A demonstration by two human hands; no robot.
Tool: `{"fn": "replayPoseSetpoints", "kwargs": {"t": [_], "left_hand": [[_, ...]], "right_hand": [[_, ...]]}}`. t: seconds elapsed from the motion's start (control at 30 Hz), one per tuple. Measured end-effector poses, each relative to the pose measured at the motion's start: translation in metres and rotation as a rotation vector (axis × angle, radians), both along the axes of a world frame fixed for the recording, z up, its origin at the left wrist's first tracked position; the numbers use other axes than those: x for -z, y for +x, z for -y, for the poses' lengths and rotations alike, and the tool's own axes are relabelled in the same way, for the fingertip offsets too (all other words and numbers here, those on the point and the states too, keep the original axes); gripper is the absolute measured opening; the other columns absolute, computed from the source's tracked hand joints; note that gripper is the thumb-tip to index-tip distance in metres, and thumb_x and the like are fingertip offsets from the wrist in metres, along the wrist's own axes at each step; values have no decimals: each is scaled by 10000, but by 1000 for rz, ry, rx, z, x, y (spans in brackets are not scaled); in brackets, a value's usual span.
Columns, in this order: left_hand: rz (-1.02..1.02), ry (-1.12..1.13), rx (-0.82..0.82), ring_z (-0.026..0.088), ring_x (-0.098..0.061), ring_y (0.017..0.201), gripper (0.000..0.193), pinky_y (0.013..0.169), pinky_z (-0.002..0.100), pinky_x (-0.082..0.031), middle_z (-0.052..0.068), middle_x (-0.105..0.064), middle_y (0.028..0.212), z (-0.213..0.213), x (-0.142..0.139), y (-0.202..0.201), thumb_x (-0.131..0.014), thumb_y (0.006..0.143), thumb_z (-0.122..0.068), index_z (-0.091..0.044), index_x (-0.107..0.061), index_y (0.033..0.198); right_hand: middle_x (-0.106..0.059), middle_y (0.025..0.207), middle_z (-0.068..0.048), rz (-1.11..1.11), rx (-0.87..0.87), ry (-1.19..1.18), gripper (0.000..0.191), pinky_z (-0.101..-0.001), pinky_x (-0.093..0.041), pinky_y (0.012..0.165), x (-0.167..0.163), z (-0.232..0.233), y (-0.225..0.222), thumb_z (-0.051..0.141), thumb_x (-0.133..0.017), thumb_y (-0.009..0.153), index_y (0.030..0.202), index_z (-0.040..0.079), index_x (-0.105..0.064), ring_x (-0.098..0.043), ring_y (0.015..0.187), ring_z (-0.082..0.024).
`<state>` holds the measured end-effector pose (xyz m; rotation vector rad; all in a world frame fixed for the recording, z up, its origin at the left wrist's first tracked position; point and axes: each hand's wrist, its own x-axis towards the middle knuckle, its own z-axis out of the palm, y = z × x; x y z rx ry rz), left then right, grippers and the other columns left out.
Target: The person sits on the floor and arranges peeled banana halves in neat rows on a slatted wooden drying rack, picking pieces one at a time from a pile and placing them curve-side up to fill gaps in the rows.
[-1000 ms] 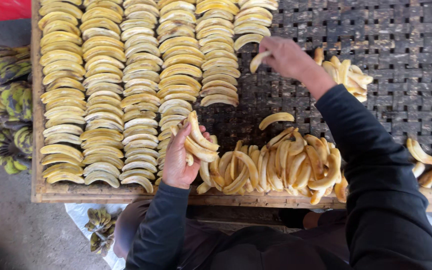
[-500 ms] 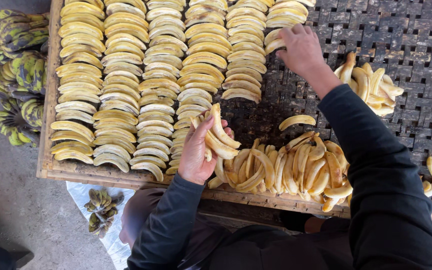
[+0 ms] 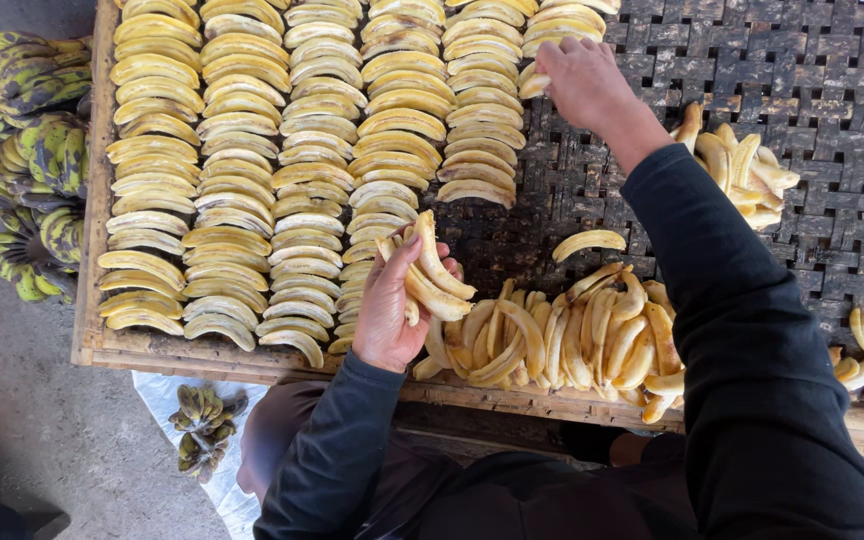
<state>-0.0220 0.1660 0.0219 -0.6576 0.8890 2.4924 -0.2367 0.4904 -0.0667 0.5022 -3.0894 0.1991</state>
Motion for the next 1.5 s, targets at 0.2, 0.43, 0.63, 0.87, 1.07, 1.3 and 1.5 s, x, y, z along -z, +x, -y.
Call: {"fn": "replayPoseSetpoints", "kwargs": {"t": [0.2, 0.43, 0.63, 0.87, 1.07, 1.3, 1.5], "left_hand": [[-9, 19, 2, 253, -695, 893, 341, 820, 426, -610, 115, -682, 1016, 0, -2, 0, -703, 961, -217, -61, -610, 1249], [-24, 23, 4, 258, -692, 892, 341, 818, 422, -608, 118, -679, 1014, 0, 0, 1, -708, 960, -213, -54, -607, 1245], [-4, 16, 9, 258, -693, 882, 339, 795, 413, -604, 108, -677, 999, -2, -2, 1, -708, 948, -214, -68, -609, 1238], [-5, 9, 9, 260, -688, 869, 325, 791, 417, -605, 114, -679, 988, -3, -2, 2, -714, 958, -220, -61, -612, 1223], [-13, 20, -7, 265, -690, 881, 326, 808, 419, -608, 114, -679, 1003, -3, -3, 1, -714, 957, -204, -67, -604, 1232], [-3, 11, 20, 251, -696, 912, 377, 804, 423, -610, 107, -679, 1031, -3, -3, 6, -708, 942, -207, -92, -585, 1279], [-14, -4, 24, 254, -698, 924, 387, 812, 424, -611, 108, -681, 1047, -4, -2, 4, -703, 950, -213, -90, -582, 1296]], "right_hand": [[-625, 1102, -166, -168, 25, -9, 223, -570, -376, 985, -22, -12, 4, 214, -749, 948, 1089, 75, -644, -589, 1113, -365], [-590, 1133, -174, -229, 49, -495, 154, -378, -632, 836, -23, -38, 32, -18, -744, 987, 1032, 22, -602, -668, 1015, -265], [-582, 1106, -151, -147, 117, -550, 190, -351, -613, 773, 15, -23, 53, -50, -716, 917, 958, 42, -556, -671, 922, -283], [-567, 1015, -142, -194, 95, -460, 265, -439, -537, 795, 19, -12, 56, 32, -823, 905, 947, 33, -562, -616, 929, -346], [-586, 1006, -120, -386, 14, 31, 221, -447, -545, 795, 16, -11, 56, -17, -699, 884, 1068, 40, -591, -636, 907, -302], [-583, 1080, -117, -352, -70, 262, 226, -433, -515, 850, -4, -25, 73, 56, -668, 1041, 1256, 37, -601, -634, 930, -289], [-522, 1159, -150, -59, 81, -116, 256, -479, -487, 995, -13, -21, 71, 144, -759, 922, 1118, 91, -601, -591, 1125, -368]]}}
